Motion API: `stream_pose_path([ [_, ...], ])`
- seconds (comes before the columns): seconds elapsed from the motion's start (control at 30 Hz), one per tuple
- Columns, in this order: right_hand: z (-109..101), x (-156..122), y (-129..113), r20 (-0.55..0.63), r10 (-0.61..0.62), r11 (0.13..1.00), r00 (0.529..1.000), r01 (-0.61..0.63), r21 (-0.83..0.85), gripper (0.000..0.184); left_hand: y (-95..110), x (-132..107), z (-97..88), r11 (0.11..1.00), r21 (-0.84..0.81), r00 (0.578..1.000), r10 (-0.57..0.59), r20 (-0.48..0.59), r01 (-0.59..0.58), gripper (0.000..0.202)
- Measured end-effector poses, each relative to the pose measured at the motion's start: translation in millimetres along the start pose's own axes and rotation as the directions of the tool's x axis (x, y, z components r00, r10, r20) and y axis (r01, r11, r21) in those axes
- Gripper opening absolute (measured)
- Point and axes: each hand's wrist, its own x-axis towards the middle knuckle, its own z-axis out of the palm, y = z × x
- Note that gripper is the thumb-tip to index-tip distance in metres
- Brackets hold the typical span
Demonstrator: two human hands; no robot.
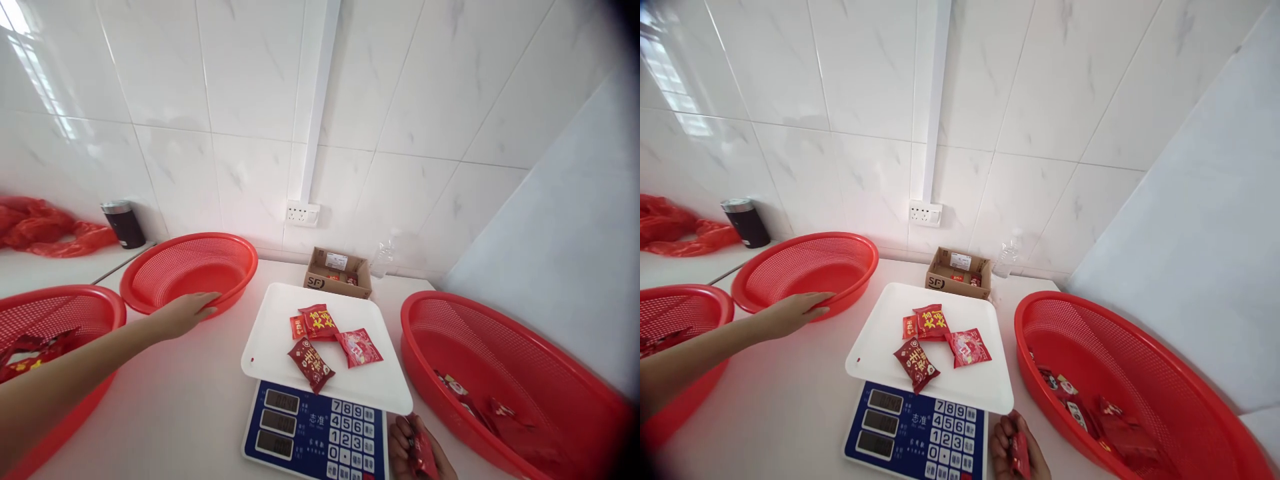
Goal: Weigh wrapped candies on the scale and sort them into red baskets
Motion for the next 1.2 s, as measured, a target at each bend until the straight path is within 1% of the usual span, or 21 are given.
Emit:
stream_pose_path([
  [0.07, 4.4, -0.8, -1.7, 0.014, 0.026, 0.999, 1.000, -0.025, -0.019, 0.017, 17.6, 0.7, 3.8, 0.999, -0.018, 0.999, 0.039, 0.011, -0.039, 0.055],
  [0.13, 10.9, -0.2, -5.0, 0.015, 0.038, 0.999, 0.999, -0.038, -0.025, 0.017, 39.9, 0.5, 7.1, 0.993, -0.025, 0.993, 0.114, 0.013, -0.114, 0.060],
  [0.2, 18.3, 1.7, -8.8, -0.001, 0.020, 1.000, 1.000, -0.020, -0.002, 0.015, 65.9, -0.2, 11.0, 0.975, -0.028, 0.974, 0.222, 0.045, -0.221, 0.066],
  [0.23, 21.6, 2.8, -10.3, -0.014, 0.006, 1.000, 1.000, -0.005, 0.019, 0.015, 79.5, -0.4, 13.4, 0.959, -0.036, 0.956, 0.282, 0.081, -0.280, 0.069],
  [0.27, 24.4, 3.8, -11.3, -0.026, -0.005, 0.999, 1.000, 0.006, 0.042, 0.015, 92.9, 0.0, 16.3, 0.940, -0.053, 0.931, 0.340, 0.128, -0.336, 0.074],
  [0.33, 27.9, 5.2, -11.6, -0.043, -0.005, 0.998, 0.999, 0.008, 0.070, 0.015, 118.0, 3.4, 23.5, 0.893, -0.100, 0.864, 0.449, 0.230, -0.438, 0.087],
  [0.4, 29.1, 5.5, -10.0, -0.041, -0.006, 0.999, 0.999, 0.008, 0.047, 0.016, 139.0, 11.2, 31.9, 0.840, -0.130, 0.782, 0.539, 0.314, -0.527, 0.098],
  [0.47, 28.9, 5.1, -7.9, -0.027, -0.020, 1.000, 0.999, 0.020, -0.006, 0.017, 154.8, 22.5, 40.3, 0.794, -0.129, 0.712, 0.593, 0.375, -0.594, 0.104],
  [0.53, 28.5, 4.2, -6.3, -0.012, -0.036, 0.999, 0.999, 0.035, -0.034, 0.017, 165.9, 34.7, 47.1, 0.758, -0.120, 0.667, 0.628, 0.400, -0.641, 0.105],
  [0.6, 28.6, 3.5, -5.7, -0.004, -0.038, 0.999, 0.999, 0.038, -0.020, 0.016, 173.5, 44.3, 51.6, 0.729, -0.104, 0.648, 0.656, 0.386, -0.676, 0.097],
  [0.67, 28.7, 3.2, -5.7, -0.002, -0.022, 1.000, 1.000, 0.022, 0.007, 0.014, 179.0, 49.2, 53.8, 0.708, -0.056, 0.655, 0.678, 0.335, -0.704, 0.081],
  [0.77, 28.2, 3.6, -5.9, -0.003, -0.008, 1.000, 1.000, 0.008, 0.019, 0.013, 184.6, 48.1, 55.4, 0.707, 0.059, 0.695, 0.673, 0.253, -0.705, 0.057],
  [0.83, 27.5, 4.0, -5.8, 0.000, -0.015, 1.000, 1.000, 0.015, 0.007, 0.014, 186.3, 44.9, 56.4, 0.708, 0.109, 0.710, 0.665, 0.231, -0.698, 0.047],
  [0.9, 27.3, 4.1, -5.7, 0.011, -0.018, 1.000, 1.000, 0.018, -0.005, 0.014, 185.8, 42.2, 57.4, 0.717, 0.114, 0.721, 0.658, 0.219, -0.688, 0.041],
  [0.97, 28.1, 3.7, -5.5, 0.010, -0.015, 1.000, 1.000, 0.015, -0.003, 0.014, 182.5, 40.8, 56.7, 0.746, 0.066, 0.744, 0.646, 0.171, -0.663, 0.042],
  [1.07, 30.3, 2.6, -5.2, -0.033, -0.004, 1.000, 0.999, 0.005, 0.025, 0.014, 172.4, 40.4, 49.4, 0.798, -0.082, 0.800, 0.600, 0.017, -0.597, 0.044],
  [1.13, 31.4, 2.1, -5.0, -0.059, 0.004, 0.999, 0.998, -0.001, 0.053, 0.013, 162.3, 40.1, 39.6, 0.818, -0.204, 0.842, 0.530, -0.100, -0.538, 0.044],
  [1.2, 31.3, 2.1, -4.8, -0.060, 0.009, 0.998, 0.998, -0.005, 0.064, 0.012, 149.4, 39.5, 27.0, 0.833, -0.319, 0.892, 0.414, -0.183, -0.452, 0.043],
])
